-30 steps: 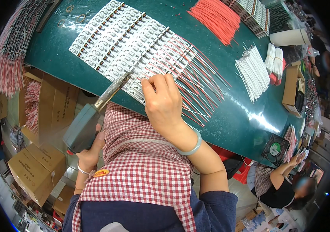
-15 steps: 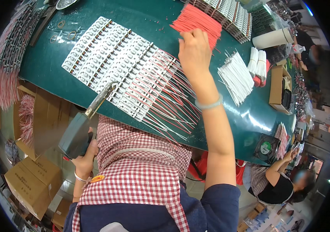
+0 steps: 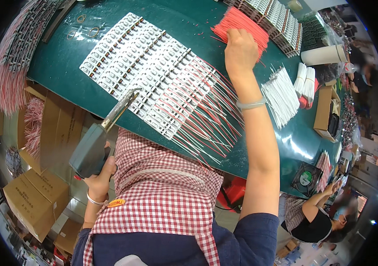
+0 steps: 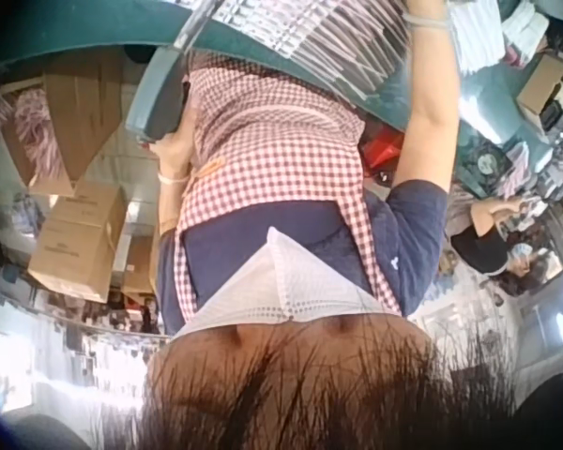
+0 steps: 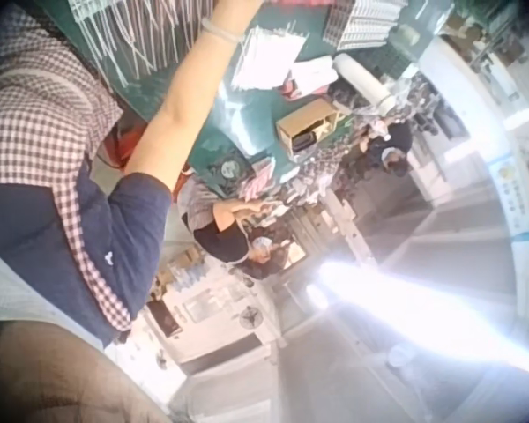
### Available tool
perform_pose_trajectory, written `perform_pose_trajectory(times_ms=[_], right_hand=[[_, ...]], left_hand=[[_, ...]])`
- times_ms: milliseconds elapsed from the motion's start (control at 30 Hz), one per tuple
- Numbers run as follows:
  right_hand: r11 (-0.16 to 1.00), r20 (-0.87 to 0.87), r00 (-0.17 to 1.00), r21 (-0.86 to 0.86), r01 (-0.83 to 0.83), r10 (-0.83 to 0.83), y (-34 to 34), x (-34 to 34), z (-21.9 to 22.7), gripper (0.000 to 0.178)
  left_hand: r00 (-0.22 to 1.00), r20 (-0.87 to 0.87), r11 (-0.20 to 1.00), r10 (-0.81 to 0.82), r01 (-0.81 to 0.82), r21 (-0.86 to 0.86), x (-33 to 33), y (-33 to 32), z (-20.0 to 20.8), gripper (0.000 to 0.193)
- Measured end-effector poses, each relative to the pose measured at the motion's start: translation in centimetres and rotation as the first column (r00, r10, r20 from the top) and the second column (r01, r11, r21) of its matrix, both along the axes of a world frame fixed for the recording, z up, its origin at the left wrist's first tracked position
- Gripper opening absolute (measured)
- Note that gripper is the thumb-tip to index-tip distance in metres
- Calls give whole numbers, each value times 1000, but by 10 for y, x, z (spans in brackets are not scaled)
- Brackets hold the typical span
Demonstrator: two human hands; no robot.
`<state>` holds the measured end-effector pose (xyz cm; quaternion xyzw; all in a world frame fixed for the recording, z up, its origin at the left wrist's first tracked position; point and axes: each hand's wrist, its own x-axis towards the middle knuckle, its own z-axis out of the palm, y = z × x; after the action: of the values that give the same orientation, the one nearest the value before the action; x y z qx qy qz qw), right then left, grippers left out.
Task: The person uses a soldering iron to attach red and white wires to a white plastic grid fixture on a green workbench. They repeatedly pick up individual wires, position them into slots on the grid, and apply heat to secure them.
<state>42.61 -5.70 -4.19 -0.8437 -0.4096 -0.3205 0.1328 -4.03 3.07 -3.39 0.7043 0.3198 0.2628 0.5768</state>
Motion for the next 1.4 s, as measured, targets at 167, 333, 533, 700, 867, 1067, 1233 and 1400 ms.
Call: perform_pose_trajectory(times_ms=[167,333,533,700,867,1067,1233,1400], right_hand=[[994,78,992,-51,-99,103,-8,-1,23,12],[913,-25,999,-405,-44,37,-10,-56,79,11],[720,-48,999,-693,-35,3,0,-80,72,6],[845,-111,992,-524,-105,55,-10,-95,63,11],[924,-328,881,-58,-379,341,-18,-167,62,18],[902,-451,783,165,-398,428,-25,-231,26,25],[910,-416,810,160,-382,413,-25,-240,16,28],[910,-398,821,121,-396,410,-24,-239,13,27]], left_hand=[[1000,-11,999,-8,7,-44,0,0,-2,39],[1000,-11,1000,-16,16,16,-5,-1,-1,40],[999,5,999,-44,44,-16,-9,1,2,40],[1000,-3,999,10,-10,-43,-15,-4,2,40],[997,-7,973,80,-79,-215,-7,-5,10,34],[996,-71,975,54,-68,-211,-9,-5,12,28],[990,-139,992,12,-29,-119,-14,-6,11,25],[992,-107,998,-60,60,-1,-6,-1,12,21]])
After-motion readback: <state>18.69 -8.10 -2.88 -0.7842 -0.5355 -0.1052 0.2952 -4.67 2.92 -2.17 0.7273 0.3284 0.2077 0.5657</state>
